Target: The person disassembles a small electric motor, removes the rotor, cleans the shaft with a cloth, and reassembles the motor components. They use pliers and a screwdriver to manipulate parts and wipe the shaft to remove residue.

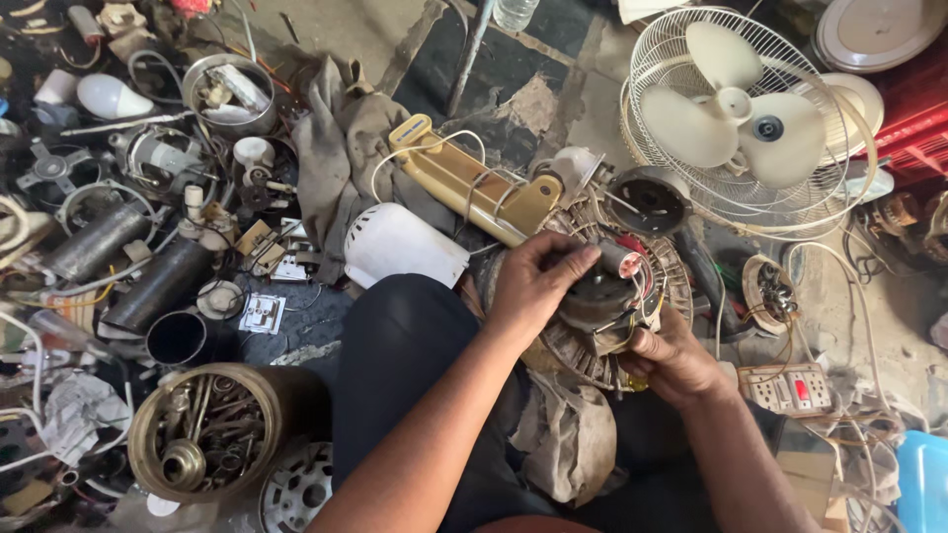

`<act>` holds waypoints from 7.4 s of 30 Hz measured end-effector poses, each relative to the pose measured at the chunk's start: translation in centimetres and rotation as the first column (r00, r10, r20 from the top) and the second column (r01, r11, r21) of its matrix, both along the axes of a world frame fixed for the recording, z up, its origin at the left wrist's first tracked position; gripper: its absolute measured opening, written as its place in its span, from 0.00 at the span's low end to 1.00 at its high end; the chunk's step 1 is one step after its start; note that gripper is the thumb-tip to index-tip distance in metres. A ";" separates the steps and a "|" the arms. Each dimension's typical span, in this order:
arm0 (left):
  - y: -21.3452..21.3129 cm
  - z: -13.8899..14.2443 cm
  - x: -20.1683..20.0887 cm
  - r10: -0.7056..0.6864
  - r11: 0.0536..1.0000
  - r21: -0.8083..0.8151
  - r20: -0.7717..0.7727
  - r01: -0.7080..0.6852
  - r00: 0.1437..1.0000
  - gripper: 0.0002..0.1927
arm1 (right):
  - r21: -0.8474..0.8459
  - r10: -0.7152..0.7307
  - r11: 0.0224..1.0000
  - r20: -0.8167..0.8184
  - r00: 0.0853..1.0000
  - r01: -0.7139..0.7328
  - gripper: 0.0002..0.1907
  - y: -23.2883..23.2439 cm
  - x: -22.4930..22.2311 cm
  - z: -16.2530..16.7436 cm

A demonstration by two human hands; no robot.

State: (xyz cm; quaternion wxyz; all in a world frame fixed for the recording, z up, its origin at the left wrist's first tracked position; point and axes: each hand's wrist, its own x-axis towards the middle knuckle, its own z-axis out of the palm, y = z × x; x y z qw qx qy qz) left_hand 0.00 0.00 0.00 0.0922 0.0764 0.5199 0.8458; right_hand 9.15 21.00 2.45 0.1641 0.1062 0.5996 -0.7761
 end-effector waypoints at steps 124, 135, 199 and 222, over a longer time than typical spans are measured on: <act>-2.5 -1.0 -0.5 -0.017 0.803 0.537 0.451 -0.256 0.893 0.29 | 0.559 0.002 0.523 -0.756 0.655 0.644 0.12 -12.4 1.8 7.0; -3.6 1.8 1.1 -0.325 0.689 0.724 0.314 -0.004 0.892 0.34 | 0.831 0.079 0.197 -0.542 0.837 0.520 0.26 -5.4 2.7 0.3; -0.6 3.7 4.3 -0.344 0.828 0.471 0.000 0.303 0.939 0.68 | 0.985 0.802 -0.161 0.163 0.574 -0.056 0.33 -3.7 -9.8 22.6; -1.1 3.7 4.3 -0.349 0.809 0.471 -0.097 0.352 0.932 0.58 | 0.995 0.670 -0.036 -0.043 0.741 0.090 0.30 -4.5 -10.2 25.6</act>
